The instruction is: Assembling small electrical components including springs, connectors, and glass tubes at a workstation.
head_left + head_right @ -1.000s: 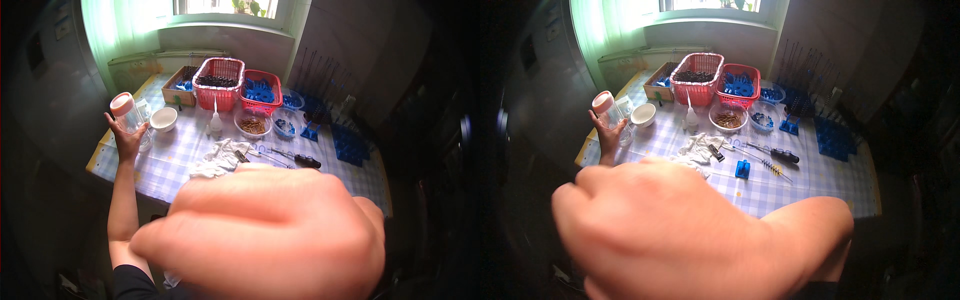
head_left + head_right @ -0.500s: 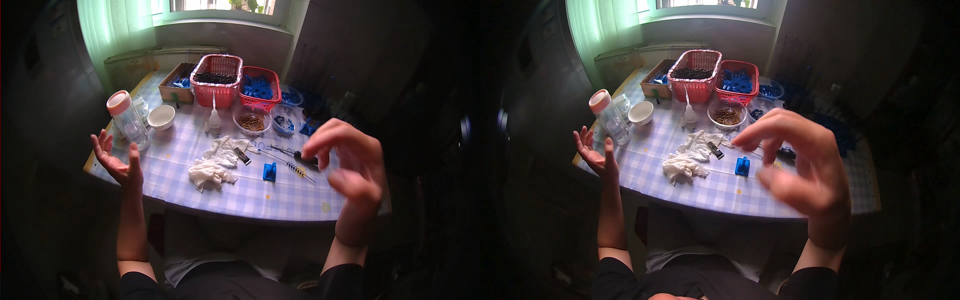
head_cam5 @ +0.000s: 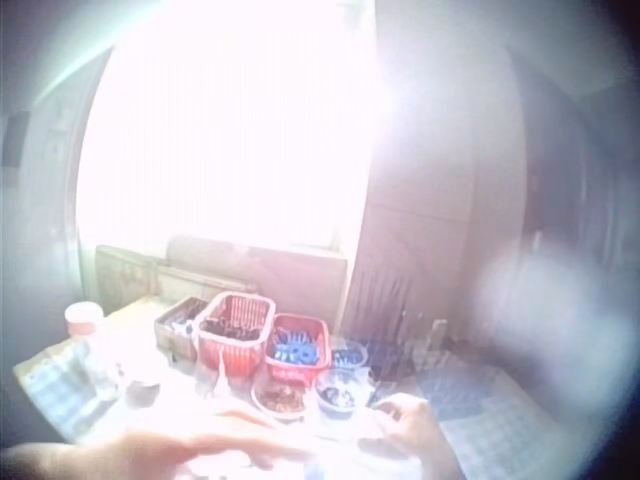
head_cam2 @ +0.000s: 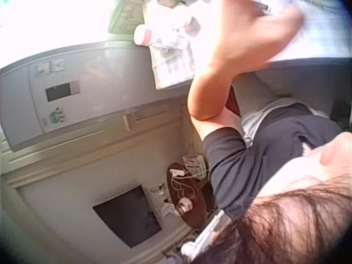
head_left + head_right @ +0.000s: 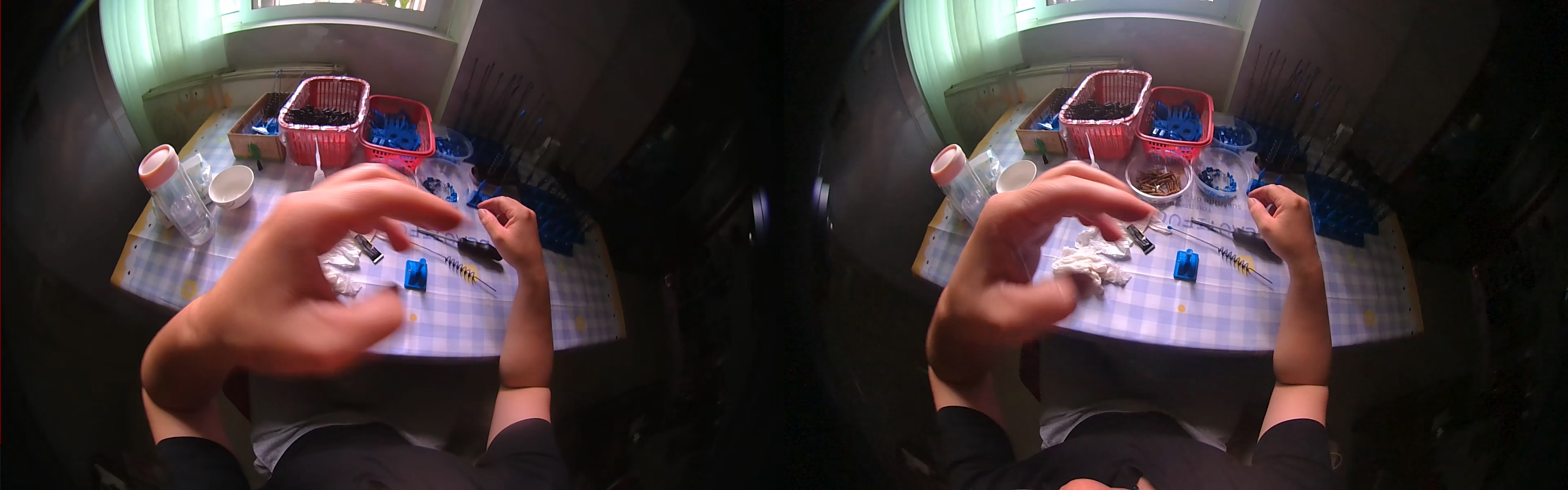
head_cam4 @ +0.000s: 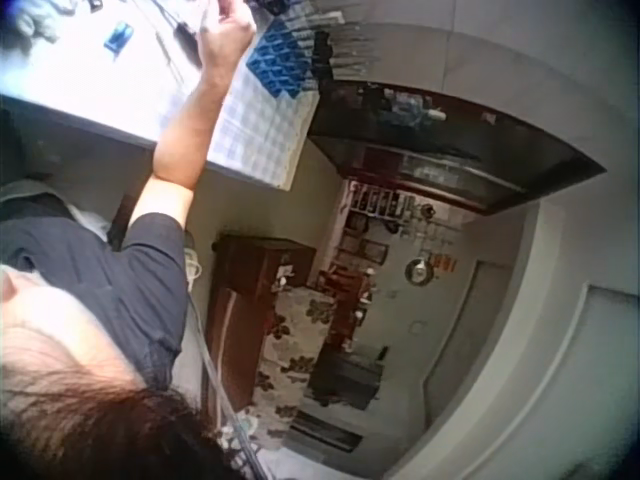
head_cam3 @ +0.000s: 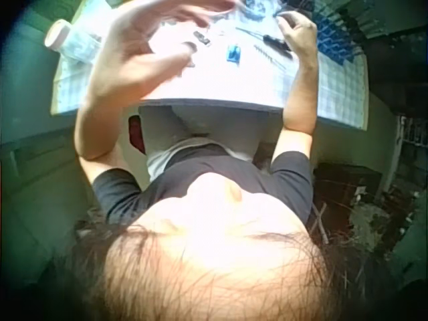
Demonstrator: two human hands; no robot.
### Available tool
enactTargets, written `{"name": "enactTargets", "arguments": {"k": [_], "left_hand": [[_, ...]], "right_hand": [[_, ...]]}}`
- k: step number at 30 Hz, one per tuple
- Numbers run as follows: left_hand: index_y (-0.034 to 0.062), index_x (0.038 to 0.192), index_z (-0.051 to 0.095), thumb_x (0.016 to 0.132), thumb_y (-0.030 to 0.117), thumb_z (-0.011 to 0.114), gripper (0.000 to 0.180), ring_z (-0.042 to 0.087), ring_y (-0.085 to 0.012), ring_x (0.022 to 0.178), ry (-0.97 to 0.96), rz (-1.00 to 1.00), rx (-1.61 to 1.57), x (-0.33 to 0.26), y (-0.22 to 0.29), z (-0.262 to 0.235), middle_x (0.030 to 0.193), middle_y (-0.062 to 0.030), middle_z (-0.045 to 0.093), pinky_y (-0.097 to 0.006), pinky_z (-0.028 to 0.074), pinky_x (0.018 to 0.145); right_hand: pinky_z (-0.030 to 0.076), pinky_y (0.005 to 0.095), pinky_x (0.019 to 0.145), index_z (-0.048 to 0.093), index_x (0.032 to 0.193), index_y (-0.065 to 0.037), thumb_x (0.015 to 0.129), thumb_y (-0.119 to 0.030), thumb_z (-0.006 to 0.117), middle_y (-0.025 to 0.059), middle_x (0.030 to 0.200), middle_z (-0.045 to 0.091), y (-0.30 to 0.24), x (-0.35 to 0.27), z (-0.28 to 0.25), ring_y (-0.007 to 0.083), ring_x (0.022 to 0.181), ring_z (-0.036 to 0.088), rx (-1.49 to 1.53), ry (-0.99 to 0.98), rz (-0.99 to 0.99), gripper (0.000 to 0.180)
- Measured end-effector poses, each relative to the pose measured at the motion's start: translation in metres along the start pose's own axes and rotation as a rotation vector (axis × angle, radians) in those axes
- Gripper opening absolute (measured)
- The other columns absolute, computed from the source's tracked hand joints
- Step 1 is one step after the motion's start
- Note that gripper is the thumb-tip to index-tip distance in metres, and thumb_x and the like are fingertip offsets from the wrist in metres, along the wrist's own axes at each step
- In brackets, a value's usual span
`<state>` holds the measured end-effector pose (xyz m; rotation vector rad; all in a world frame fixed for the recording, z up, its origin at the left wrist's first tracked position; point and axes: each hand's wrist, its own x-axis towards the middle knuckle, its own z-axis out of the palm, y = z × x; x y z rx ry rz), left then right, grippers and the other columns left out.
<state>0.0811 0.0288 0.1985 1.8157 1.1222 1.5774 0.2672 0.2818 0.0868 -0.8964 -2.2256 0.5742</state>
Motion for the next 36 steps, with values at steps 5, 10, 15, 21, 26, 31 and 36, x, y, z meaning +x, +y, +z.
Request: {"name": "enactTargets", "arguments": {"k": [5,10,15,21,26,31,36], "left_hand": [[-0.0027,0.105,0.065,0.056,0.000,0.057,0.049,0.060,-0.0248,0.096,-0.239,0.004,0.038,-0.020,0.044,0.042,0.103,-0.0137,0.062,-0.036,0.043,0.091],[-0.0014,0.105,0.065,0.058,0.001,0.059,0.048,0.060,-0.0258,0.096,-0.238,-0.008,0.267,0.049,0.042,0.141,0.102,-0.0132,0.062,-0.037,0.042,0.091],[-0.0002,0.105,0.065,0.059,0.002,0.060,0.046,0.060,-0.0268,0.097,-0.235,-0.032,0.528,0.045,0.046,0.177,0.102,-0.0128,0.062,-0.039,0.042,0.091],[0.0012,0.105,0.065,0.061,0.003,0.062,0.044,0.060,-0.0280,0.097,-0.270,0.020,0.783,0.024,0.042,0.153,0.101,-0.0123,0.062,-0.040,0.042,0.092],[0.0024,0.105,0.064,0.063,0.004,0.064,0.042,0.060,-0.0290,0.097,-0.285,0.030,1.036,0.032,0.027,0.037,0.100,-0.0119,0.063,-0.041,0.041,0.092],[0.0038,0.105,0.065,0.065,0.005,0.066,0.040,0.061,-0.0281,0.095,-0.121,0.061,1.047,0.025,-0.034,-0.001,0.098,-0.0119,0.063,-0.040,0.043,0.088],[0.0027,0.102,0.067,0.072,0.001,0.062,0.030,0.062,-0.0202,0.075,0.141,0.001,0.630,0.008,-0.126,-0.019,0.088,-0.0105,0.064,-0.030,0.051,0.072]], "right_hand": [[0.051,0.0264,0.063,0.071,0.091,0.000,0.082,-0.016,0.066,0.0118,0.081,0.069,0.015,0.006,-0.002,0.0153,0.068,0.064,0.089,-0.065,0.033,0.019],[0.052,0.0269,0.063,0.071,0.090,-0.002,0.085,-0.014,0.065,0.0097,0.079,0.068,0.023,0.008,0.010,0.0150,0.069,0.062,-0.090,0.012,0.067,0.014],[0.050,0.0253,0.064,0.071,0.088,-0.001,0.084,-0.017,0.066,0.0102,0.079,0.068,0.008,0.002,0.002,0.0153,0.069,0.062,0.010,-0.026,-0.034,0.017],[0.051,0.0299,0.067,0.070,0.089,0.000,0.081,-0.015,0.067,0.0118,0.080,0.068,0.002,-0.004,-0.010,0.0185,0.073,0.063,0.014,-0.248,0.026,0.018],[0.052,0.0337,0.070,0.069,0.089,0.003,0.074,-0.016,0.071,0.0161,0.084,0.068,-0.039,-0.003,-0.019,0.0234,0.075,0.065,-0.077,-0.581,0.066,0.025],[0.053,0.0337,0.069,0.068,0.088,0.003,0.073,-0.016,0.072,0.0189,0.084,0.068,-0.014,-0.010,-0.011,0.0266,0.074,0.065,-0.140,-0.615,0.071,0.025],[0.051,0.0372,0.075,0.066,0.090,0.002,0.069,-0.014,0.073,0.0196,0.086,0.067,-0.005,-0.013,0.014,0.0321,0.082,0.065,-0.242,-0.635,-0.039,0.027]]}}
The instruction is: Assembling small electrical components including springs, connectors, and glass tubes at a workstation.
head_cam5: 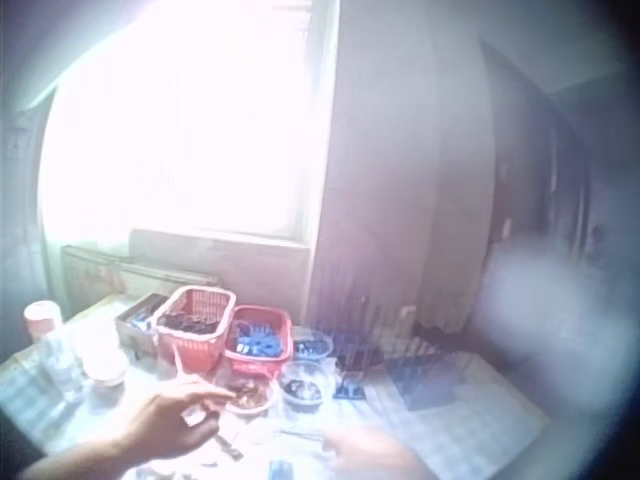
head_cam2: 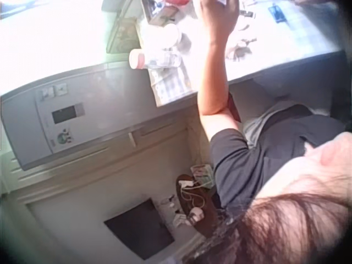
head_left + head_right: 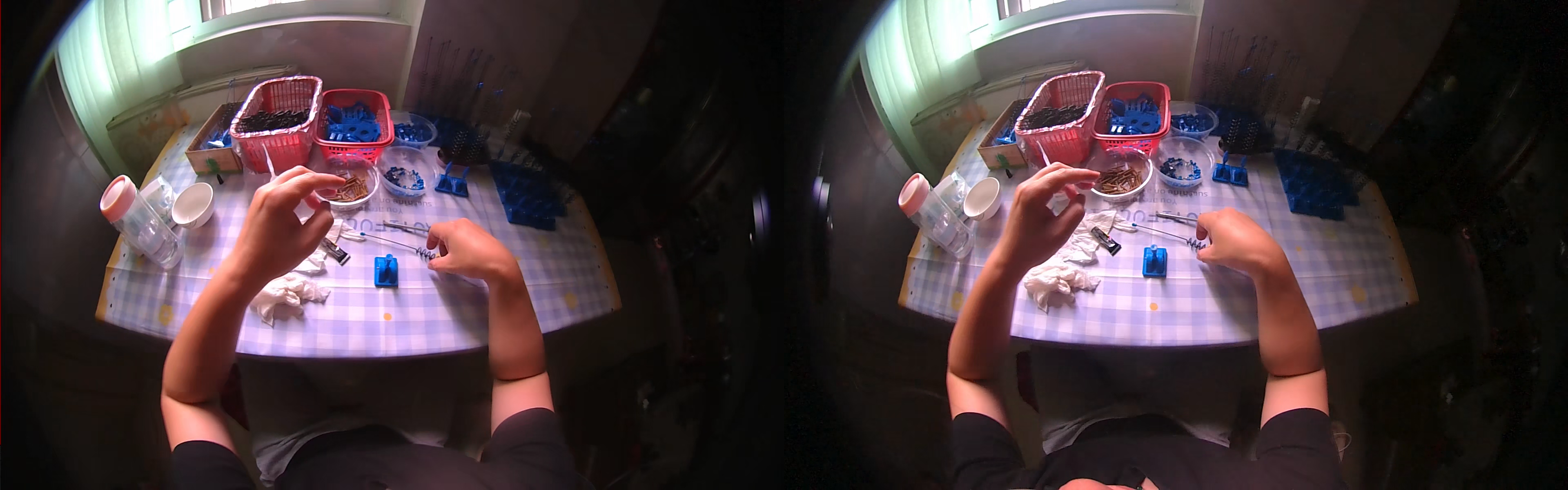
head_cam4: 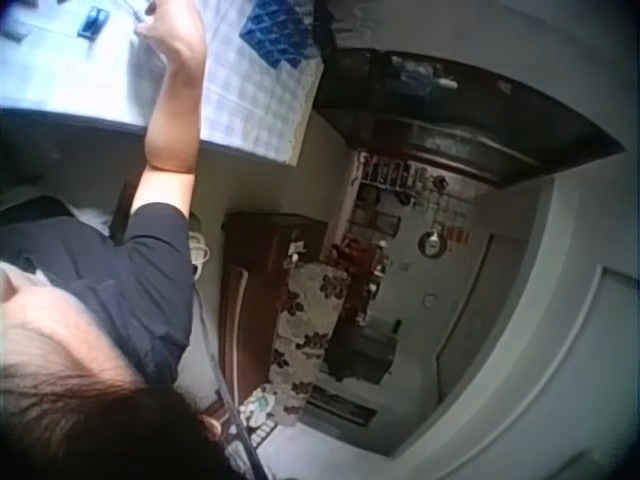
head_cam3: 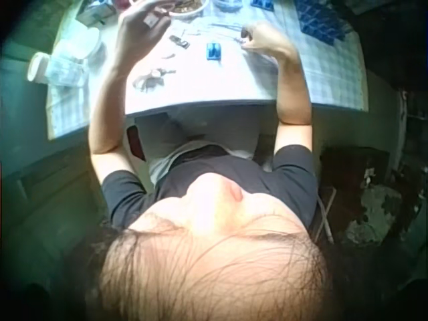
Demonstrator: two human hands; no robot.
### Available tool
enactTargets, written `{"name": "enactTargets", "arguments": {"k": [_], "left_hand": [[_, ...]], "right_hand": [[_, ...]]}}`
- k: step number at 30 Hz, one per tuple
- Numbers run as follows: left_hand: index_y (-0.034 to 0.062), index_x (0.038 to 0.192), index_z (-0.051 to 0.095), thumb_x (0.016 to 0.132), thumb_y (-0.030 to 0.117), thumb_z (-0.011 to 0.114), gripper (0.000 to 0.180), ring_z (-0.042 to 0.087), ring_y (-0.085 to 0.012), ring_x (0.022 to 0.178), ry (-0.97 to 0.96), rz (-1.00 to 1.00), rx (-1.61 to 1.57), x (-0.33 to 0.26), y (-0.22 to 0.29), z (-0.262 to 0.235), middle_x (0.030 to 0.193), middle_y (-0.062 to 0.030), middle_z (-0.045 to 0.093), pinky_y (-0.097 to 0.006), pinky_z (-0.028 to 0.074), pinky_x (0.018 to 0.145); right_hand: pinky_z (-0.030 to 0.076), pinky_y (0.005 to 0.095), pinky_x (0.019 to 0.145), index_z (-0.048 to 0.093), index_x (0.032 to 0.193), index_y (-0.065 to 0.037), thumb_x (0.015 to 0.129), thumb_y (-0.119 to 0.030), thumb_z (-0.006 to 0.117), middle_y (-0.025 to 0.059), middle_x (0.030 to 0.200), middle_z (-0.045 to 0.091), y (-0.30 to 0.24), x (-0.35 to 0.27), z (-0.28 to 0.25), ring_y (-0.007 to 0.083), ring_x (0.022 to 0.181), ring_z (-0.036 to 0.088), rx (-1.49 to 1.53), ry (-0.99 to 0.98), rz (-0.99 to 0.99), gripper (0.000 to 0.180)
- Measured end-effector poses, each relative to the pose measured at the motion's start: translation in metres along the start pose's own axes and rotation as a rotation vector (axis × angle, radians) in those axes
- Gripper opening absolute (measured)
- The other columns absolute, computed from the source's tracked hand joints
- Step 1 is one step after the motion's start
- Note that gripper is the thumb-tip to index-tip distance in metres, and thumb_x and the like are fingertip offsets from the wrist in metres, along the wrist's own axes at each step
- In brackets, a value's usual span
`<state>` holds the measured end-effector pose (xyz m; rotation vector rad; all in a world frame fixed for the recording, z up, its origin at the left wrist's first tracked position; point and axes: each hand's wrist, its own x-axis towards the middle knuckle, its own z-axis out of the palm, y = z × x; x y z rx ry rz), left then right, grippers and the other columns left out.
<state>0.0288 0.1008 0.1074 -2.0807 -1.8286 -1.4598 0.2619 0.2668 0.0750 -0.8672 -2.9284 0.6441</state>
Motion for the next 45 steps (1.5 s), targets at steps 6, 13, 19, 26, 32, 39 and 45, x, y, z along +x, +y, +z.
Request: {"name": "enactTargets", "arguments": {"k": [6,13,19,26,32,39,45], "left_hand": [[0.0030,0.099,0.069,0.073,-0.005,0.059,0.029,0.060,-0.0136,0.072,0.191,-0.049,-0.148,-0.014,-0.047,0.024,0.083,-0.0076,0.065,-0.026,0.050,0.071],[0.0037,0.097,0.069,0.073,-0.005,0.061,0.027,0.062,-0.0156,0.070,0.210,-0.032,-0.125,-0.019,-0.054,0.028,0.082,-0.0081,0.065,-0.027,0.051,0.068],[0.0045,0.096,0.069,0.073,-0.003,0.064,0.024,0.061,-0.0182,0.069,0.178,0.013,-0.176,-0.025,-0.044,0.038,0.079,-0.0076,0.064,-0.030,0.050,0.065],[0.0045,0.099,0.067,0.077,0.015,0.074,0.025,0.062,-0.0242,0.074,-0.097,-0.020,-0.279,-0.033,-0.020,0.051,0.083,-0.0109,0.064,-0.033,0.050,0.067],[0.0028,0.090,0.069,0.083,0.014,0.070,0.013,0.061,-0.0210,0.069,-0.157,-0.136,-0.334,-0.036,-0.015,0.054,0.078,-0.0094,0.063,-0.031,0.049,0.061],[-0.0003,0.087,0.069,0.085,0.009,0.067,0.010,0.061,-0.0183,0.068,-0.086,-0.199,-0.324,-0.035,-0.016,0.049,0.077,-0.0101,0.063,-0.030,0.048,0.061],[-0.0014,0.087,0.069,0.084,0.007,0.068,0.009,0.062,-0.0179,0.069,-0.021,-0.211,-0.423,-0.037,-0.013,0.053,0.078,-0.0102,0.064,-0.029,0.048,0.062]], "right_hand": [[0.051,0.0383,0.071,0.066,0.089,0.000,0.067,-0.009,0.068,0.0188,0.083,0.067,-0.002,0.007,0.010,0.0327,0.077,0.064,-0.031,-0.043,0.023,0.024],[0.050,0.0317,0.064,0.064,0.087,0.003,0.070,-0.007,0.066,0.0142,0.075,0.065,-0.003,0.000,-0.006,0.0216,0.069,0.062,0.104,-0.098,0.059,0.020],[0.049,0.0229,0.062,0.056,0.094,0.001,0.074,-0.003,0.068,0.0048,0.077,0.060,-0.002,-0.002,-0.016,0.0098,0.067,0.057,0.768,0.130,0.048,0.023],[0.055,0.0291,0.066,0.053,0.099,-0.003,0.079,-0.002,0.069,0.0102,0.087,0.063,-0.010,0.016,0.015,0.0154,0.072,0.065,1.429,0.160,-0.236,0.025],[0.055,0.0297,0.068,0.056,0.100,-0.004,0.085,-0.004,0.064,0.0121,0.088,0.065,-0.022,0.017,0.023,0.0170,0.071,0.065,1.608,0.209,-0.241,0.017],[0.047,0.0244,0.052,0.067,0.079,0.001,0.082,-0.023,0.075,0.0080,0.067,0.064,-0.038,-0.024,-0.020,0.0112,0.059,0.059,0.450,0.160,-0.026,0.026],[0.048,0.0251,0.056,0.069,0.086,0.002,0.083,-0.021,0.073,0.0123,0.071,0.066,-0.043,-0.032,-0.023,0.0137,0.062,0.062,0.423,0.194,-0.292,0.024]]}}
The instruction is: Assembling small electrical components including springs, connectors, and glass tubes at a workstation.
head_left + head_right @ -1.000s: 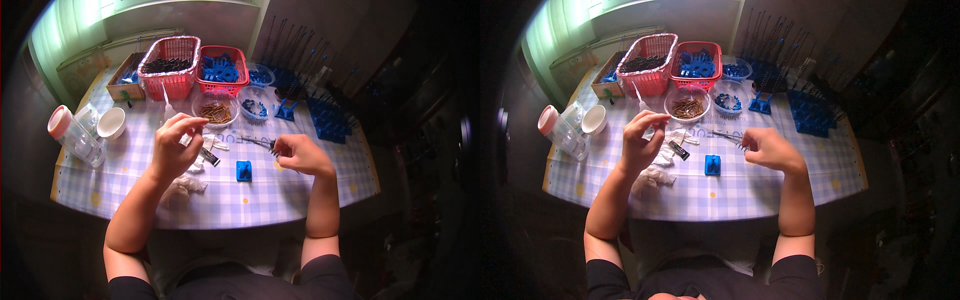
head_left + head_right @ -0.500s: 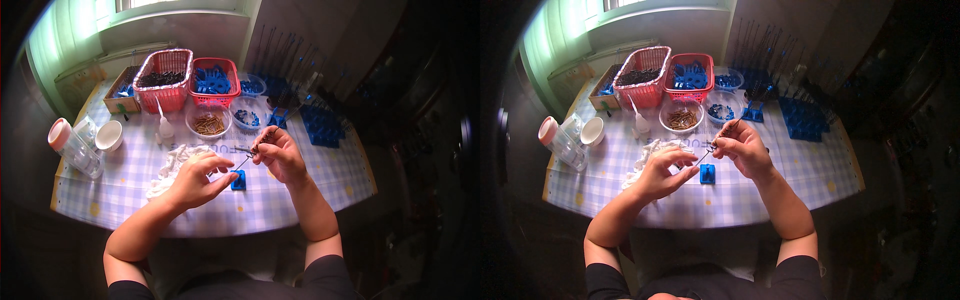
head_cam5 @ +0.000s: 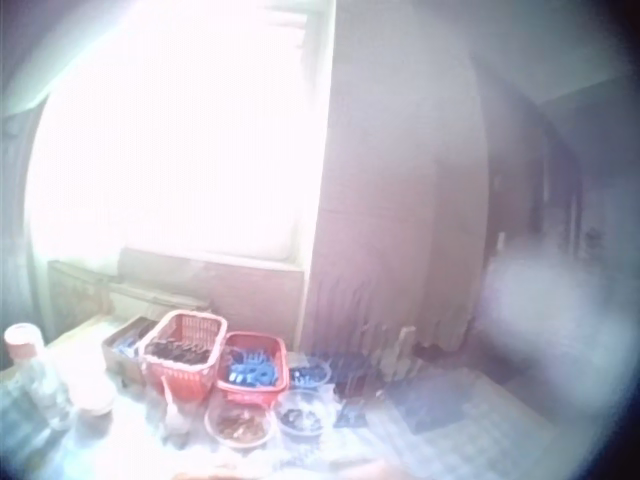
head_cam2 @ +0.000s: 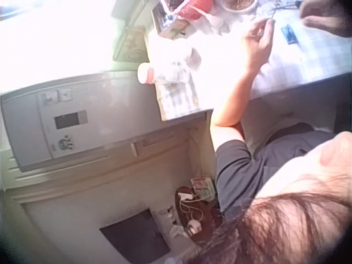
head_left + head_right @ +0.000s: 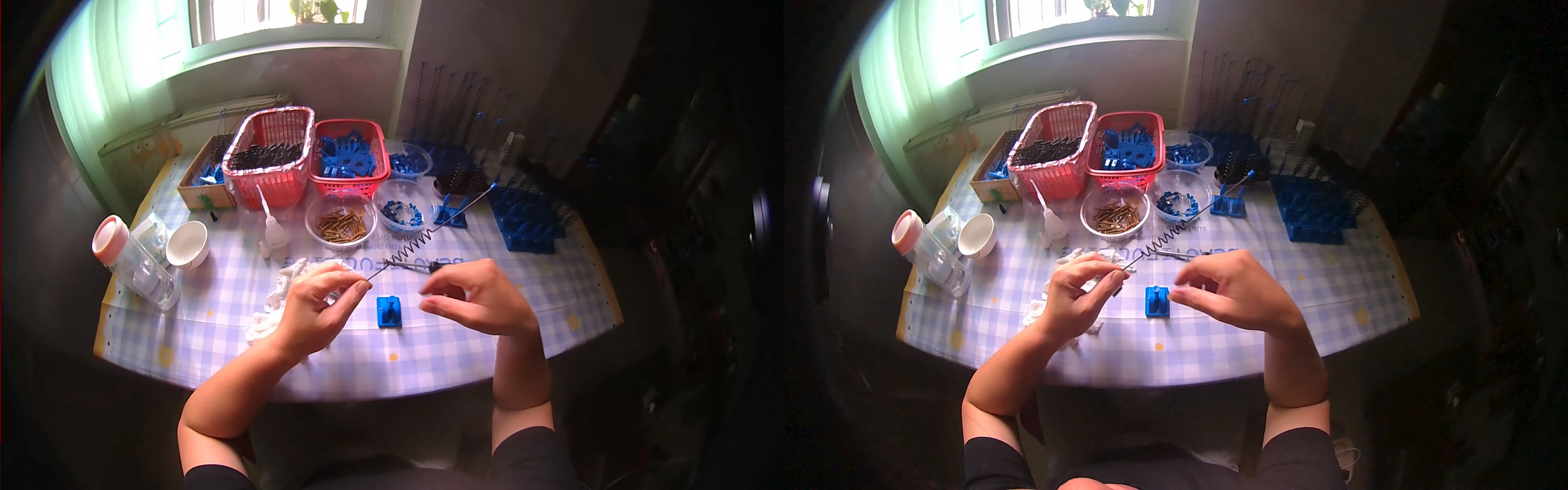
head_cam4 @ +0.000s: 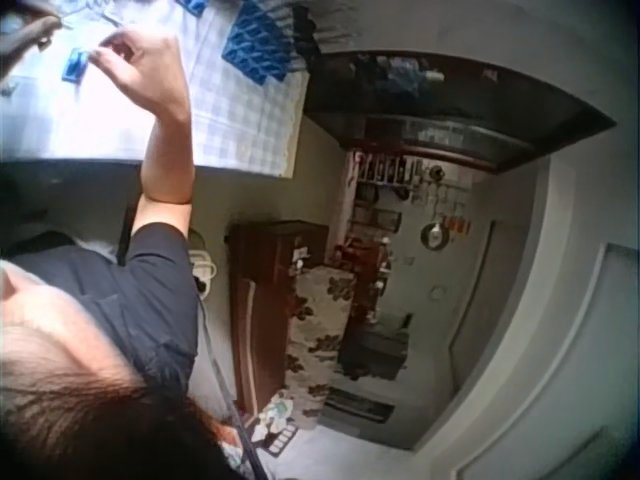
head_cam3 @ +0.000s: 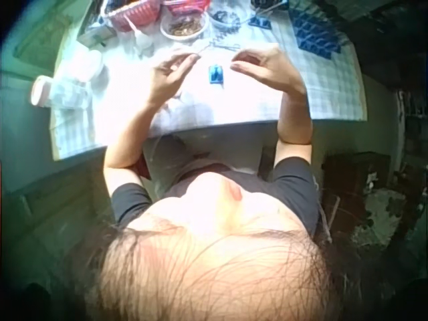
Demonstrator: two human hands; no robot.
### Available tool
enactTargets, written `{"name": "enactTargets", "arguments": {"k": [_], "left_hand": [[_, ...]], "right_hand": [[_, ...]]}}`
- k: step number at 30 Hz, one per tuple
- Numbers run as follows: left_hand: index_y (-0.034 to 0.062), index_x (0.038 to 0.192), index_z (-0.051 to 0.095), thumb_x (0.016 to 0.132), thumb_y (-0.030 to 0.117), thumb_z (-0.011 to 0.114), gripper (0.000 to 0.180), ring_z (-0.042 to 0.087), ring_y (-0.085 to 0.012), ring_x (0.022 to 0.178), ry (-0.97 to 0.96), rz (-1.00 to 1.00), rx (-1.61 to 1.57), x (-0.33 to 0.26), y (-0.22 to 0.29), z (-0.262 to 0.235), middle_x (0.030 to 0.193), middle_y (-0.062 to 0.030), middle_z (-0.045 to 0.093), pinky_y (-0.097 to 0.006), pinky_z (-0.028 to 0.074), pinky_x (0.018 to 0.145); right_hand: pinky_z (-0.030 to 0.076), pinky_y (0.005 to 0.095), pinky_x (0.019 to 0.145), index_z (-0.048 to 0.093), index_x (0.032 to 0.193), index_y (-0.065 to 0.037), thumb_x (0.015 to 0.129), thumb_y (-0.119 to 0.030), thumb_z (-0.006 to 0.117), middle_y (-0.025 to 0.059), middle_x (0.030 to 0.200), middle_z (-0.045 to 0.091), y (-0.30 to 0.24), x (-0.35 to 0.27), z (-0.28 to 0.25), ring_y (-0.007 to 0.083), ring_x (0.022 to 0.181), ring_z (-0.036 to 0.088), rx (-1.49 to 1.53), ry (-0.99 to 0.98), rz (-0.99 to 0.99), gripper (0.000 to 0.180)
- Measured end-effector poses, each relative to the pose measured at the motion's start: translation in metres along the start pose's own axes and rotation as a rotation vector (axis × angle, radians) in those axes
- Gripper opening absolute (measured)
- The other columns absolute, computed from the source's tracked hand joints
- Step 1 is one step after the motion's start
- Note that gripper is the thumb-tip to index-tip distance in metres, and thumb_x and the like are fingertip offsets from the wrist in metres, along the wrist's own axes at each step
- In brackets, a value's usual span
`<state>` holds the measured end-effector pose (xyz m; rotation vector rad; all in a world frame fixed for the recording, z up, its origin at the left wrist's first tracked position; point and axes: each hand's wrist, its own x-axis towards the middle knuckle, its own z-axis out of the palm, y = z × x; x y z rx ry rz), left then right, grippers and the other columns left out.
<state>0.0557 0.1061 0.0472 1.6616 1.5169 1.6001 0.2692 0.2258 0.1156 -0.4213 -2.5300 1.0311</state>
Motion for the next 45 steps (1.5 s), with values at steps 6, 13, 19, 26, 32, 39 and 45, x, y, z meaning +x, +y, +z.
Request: {"name": "enactTargets", "arguments": {"k": [6,13,19,26,32,39,45], "left_hand": [[-0.0010,0.088,0.070,0.084,0.006,0.068,0.008,0.062,-0.0184,0.070,-0.062,0.105,0.030,0.001,0.003,0.007,0.077,-0.0104,0.065,-0.029,0.047,0.063],[0.0012,0.096,0.070,0.085,0.014,0.069,0.017,0.063,-0.0177,0.077,-0.160,-0.084,0.101,0.022,0.006,-0.004,0.087,-0.0105,0.065,-0.028,0.050,0.068],[0.0050,0.093,0.070,0.079,0.013,0.068,0.017,0.064,-0.0289,0.085,0.022,0.237,0.560,0.124,0.015,-0.025,0.092,-0.0131,0.066,-0.038,0.051,0.076],[0.0132,0.078,0.073,0.072,0.012,0.064,0.011,0.062,-0.0321,0.089,-0.347,0.440,0.987,0.255,-0.049,0.017,0.083,-0.0117,0.067,-0.044,0.048,0.078],[0.0125,0.078,0.073,0.077,0.016,0.059,0.015,0.064,-0.0316,0.091,-0.386,0.259,1.246,0.306,-0.089,0.062,0.088,-0.0122,0.069,-0.044,0.048,0.080],[0.0060,0.073,0.071,0.071,0.017,0.059,0.017,0.067,-0.0347,0.086,-0.381,0.075,1.224,0.329,-0.146,0.086,0.086,-0.0176,0.069,-0.043,0.053,0.076],[0.0089,0.086,0.072,0.073,0.010,0.062,0.016,0.068,-0.0305,0.093,-0.455,0.005,1.348,0.326,-0.129,0.108,0.095,-0.0150,0.070,-0.041,0.051,0.080]], "right_hand": [[0.052,0.0260,0.072,0.060,0.116,0.000,0.089,-0.019,0.068,0.0069,0.094,0.067,0.035,0.020,0.035,0.0117,0.081,0.063,0.707,0.048,0.164,0.034],[0.053,0.0270,0.072,0.060,0.105,0.000,0.093,-0.011,0.061,0.0116,0.093,0.068,0.051,0.029,0.052,0.0167,0.081,0.067,0.969,0.237,0.081,0.017],[0.054,0.0290,0.078,0.056,0.105,0.001,0.095,-0.009,0.057,0.0132,0.093,0.068,0.048,0.026,0.050,0.0167,0.083,0.066,0.727,0.573,-0.150,0.015],[0.054,0.0268,0.074,0.057,0.102,-0.001,0.092,-0.010,0.061,0.0097,0.088,0.070,0.047,0.027,0.053,0.0138,0.080,0.067,0.403,0.695,-0.217,0.014],[0.054,0.0265,0.069,0.057,0.103,-0.002,0.091,-0.011,0.062,0.0111,0.087,0.070,0.049,0.024,0.051,0.0156,0.075,0.068,0.295,0.749,-0.246,0.016],[0.054,0.0275,0.072,0.061,0.102,-0.002,0.086,-0.006,0.067,0.0109,0.089,0.070,0.045,0.022,0.046,0.0165,0.081,0.069,0.361,0.787,-0.201,0.018],[0.055,0.0273,0.070,0.058,0.105,-0.003,0.090,-0.013,0.064,0.0108,0.087,0.070,0.048,0.019,0.043,0.0158,0.077,0.068,0.300,0.779,-0.207,0.019]]}}
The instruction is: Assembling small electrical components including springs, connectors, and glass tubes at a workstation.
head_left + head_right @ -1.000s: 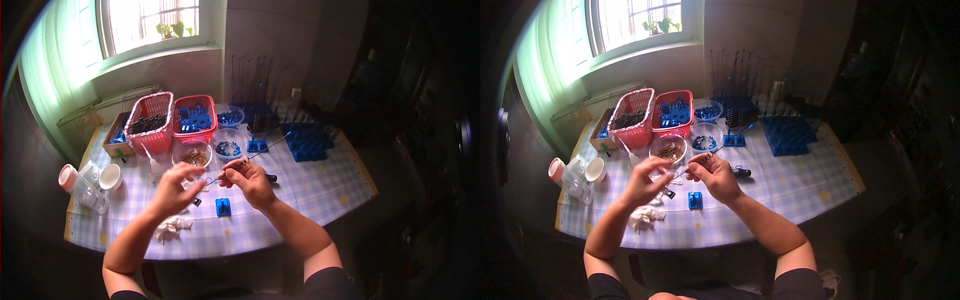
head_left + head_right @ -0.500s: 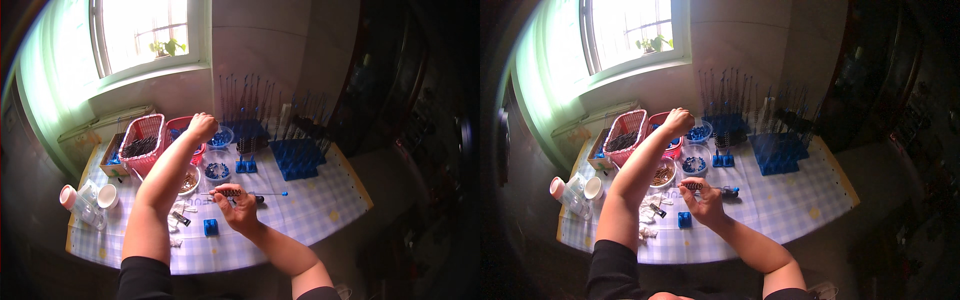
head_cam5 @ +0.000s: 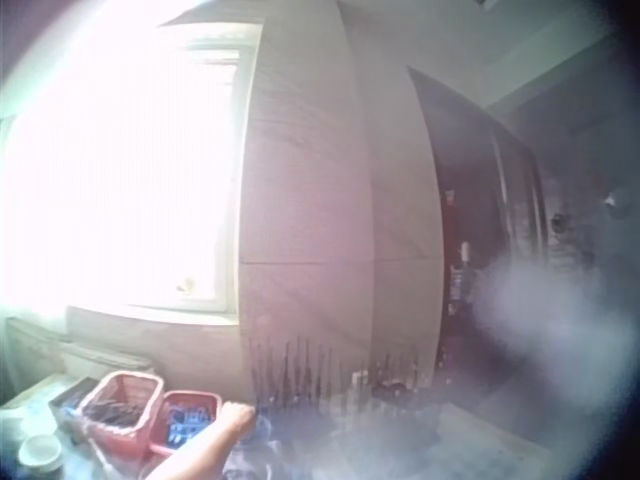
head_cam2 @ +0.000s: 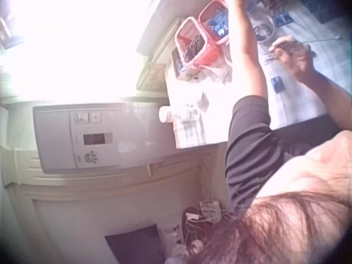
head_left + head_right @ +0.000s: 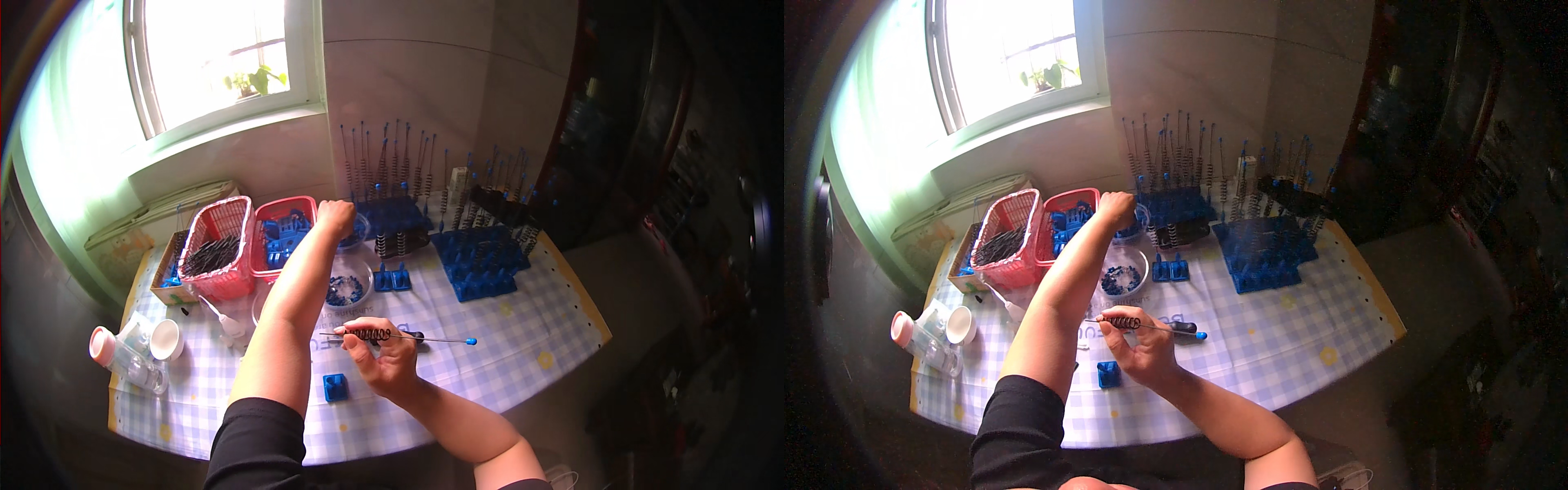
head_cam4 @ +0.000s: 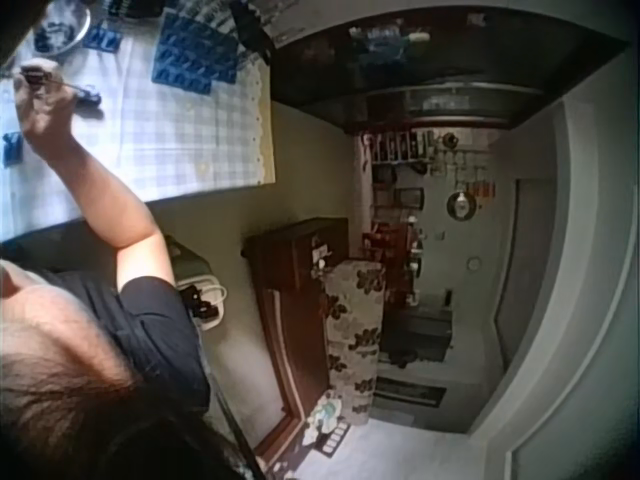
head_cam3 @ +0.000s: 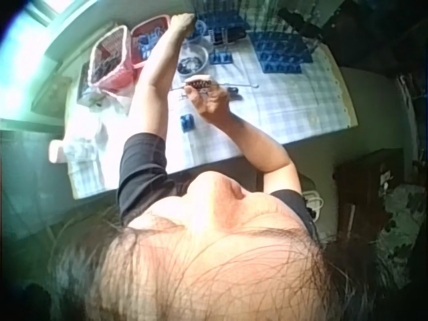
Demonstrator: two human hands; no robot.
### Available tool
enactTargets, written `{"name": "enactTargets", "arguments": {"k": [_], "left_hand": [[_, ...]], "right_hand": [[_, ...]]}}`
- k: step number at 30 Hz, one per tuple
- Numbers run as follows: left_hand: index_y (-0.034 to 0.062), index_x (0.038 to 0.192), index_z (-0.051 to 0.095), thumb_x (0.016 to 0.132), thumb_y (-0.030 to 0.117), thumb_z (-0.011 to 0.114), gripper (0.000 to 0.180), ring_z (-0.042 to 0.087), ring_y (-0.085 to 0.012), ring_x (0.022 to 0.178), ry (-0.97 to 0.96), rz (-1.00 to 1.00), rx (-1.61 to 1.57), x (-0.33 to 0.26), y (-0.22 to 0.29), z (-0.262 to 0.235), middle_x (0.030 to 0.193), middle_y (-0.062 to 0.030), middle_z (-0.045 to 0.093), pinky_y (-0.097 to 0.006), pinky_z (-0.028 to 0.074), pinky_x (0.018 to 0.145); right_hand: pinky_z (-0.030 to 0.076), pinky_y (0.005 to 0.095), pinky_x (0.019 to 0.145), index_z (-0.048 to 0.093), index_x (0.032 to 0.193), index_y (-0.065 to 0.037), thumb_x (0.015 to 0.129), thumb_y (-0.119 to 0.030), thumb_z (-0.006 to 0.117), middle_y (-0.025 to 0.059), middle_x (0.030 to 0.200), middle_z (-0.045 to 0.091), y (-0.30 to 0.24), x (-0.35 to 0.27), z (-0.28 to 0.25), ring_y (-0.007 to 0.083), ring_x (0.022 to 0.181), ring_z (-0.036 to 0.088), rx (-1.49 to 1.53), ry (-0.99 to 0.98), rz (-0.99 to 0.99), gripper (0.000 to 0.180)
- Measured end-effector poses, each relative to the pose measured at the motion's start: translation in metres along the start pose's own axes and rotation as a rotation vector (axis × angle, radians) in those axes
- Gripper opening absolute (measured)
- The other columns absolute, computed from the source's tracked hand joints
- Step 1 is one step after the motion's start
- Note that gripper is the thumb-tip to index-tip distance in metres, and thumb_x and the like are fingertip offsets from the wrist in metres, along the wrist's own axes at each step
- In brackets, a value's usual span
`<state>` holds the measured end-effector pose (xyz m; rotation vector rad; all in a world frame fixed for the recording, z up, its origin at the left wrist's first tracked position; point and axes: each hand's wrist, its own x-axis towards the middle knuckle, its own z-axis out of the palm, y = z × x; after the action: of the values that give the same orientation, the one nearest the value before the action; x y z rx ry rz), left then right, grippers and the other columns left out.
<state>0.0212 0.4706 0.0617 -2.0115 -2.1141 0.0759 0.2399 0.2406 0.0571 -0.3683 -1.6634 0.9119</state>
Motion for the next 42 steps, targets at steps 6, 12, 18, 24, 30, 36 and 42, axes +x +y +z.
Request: {"name": "enactTargets", "arguments": {"k": [6,12,18,24,30,36,42], "left_hand": [[0.0084,0.080,0.071,0.068,0.012,0.063,0.015,0.068,-0.0304,0.089,0.079,-0.004,0.005,0.002,-0.005,0.011,0.089,-0.0163,0.070,-0.041,0.048,0.078],[0.0105,0.088,0.072,0.075,0.011,0.062,0.016,0.068,-0.0283,0.092,0.032,-0.015,0.017,0.000,0.003,0.003,0.096,-0.0135,0.071,-0.040,0.046,0.082],[0.0084,0.082,0.071,0.069,0.012,0.064,0.015,0.068,-0.0291,0.094,0.032,-0.063,-0.036,0.002,-0.007,0.011,0.093,-0.0143,0.070,-0.043,0.051,0.078],[0.0086,0.090,0.072,0.071,0.013,0.064,0.020,0.067,-0.0283,0.099,-0.057,-0.082,-0.044,0.006,0.001,0.010,0.101,-0.0143,0.070,-0.043,0.052,0.081],[0.0084,0.104,0.069,0.075,0.015,0.064,0.030,0.063,-0.0282,0.108,-0.131,-0.199,-0.136,0.001,0.005,-0.003,0.113,-0.0132,0.067,-0.042,0.047,0.092],[0.0085,0.106,0.069,0.074,0.014,0.062,0.033,0.062,-0.0280,0.109,-0.132,-0.226,-0.136,-0.003,0.009,-0.011,0.114,-0.0132,0.066,-0.041,0.045,0.094],[0.0083,0.106,0.069,0.074,0.013,0.061,0.033,0.062,-0.0275,0.110,-0.133,-0.212,-0.128,-0.003,0.010,-0.010,0.115,-0.0133,0.066,-0.041,0.044,0.095]], "right_hand": [[0.054,0.0268,0.071,0.059,0.103,-0.003,0.090,-0.014,0.064,0.0098,0.086,0.070,0.000,0.002,0.003,0.0154,0.076,0.068,0.027,0.016,-0.011,0.017],[0.054,0.0260,0.070,0.060,0.103,-0.003,0.089,-0.012,0.064,0.0098,0.086,0.070,0.000,0.003,0.000,0.0148,0.076,0.068,0.008,0.034,-0.023,0.017],[0.053,0.0278,0.070,0.061,0.100,-0.003,0.085,-0.009,0.069,0.0109,0.086,0.068,-0.002,0.002,0.003,0.0170,0.078,0.068,0.058,0.044,0.003,0.018],[0.053,0.0281,0.070,0.062,0.099,-0.003,0.085,-0.009,0.069,0.0110,0.087,0.068,-0.001,0.001,0.001,0.0178,0.079,0.068,0.041,0.048,0.000,0.017],[0.056,0.0290,0.073,0.059,0.103,-0.003,0.088,-0.011,0.066,0.0121,0.089,0.070,0.003,0.002,0.000,0.0184,0.080,0.069,0.016,0.032,-0.037,0.018],[0.056,0.0296,0.075,0.060,0.102,-0.002,0.087,-0.009,0.066,0.0128,0.089,0.070,0.002,0.002,0.001,0.0193,0.081,0.069,0.015,0.040,-0.059,0.018],[0.056,0.0305,0.074,0.060,0.101,-0.002,0.087,-0.009,0.066,0.0132,0.089,0.070,0.000,0.003,0.001,0.0205,0.080,0.070,-0.006,0.033,-0.068,0.017]]}}
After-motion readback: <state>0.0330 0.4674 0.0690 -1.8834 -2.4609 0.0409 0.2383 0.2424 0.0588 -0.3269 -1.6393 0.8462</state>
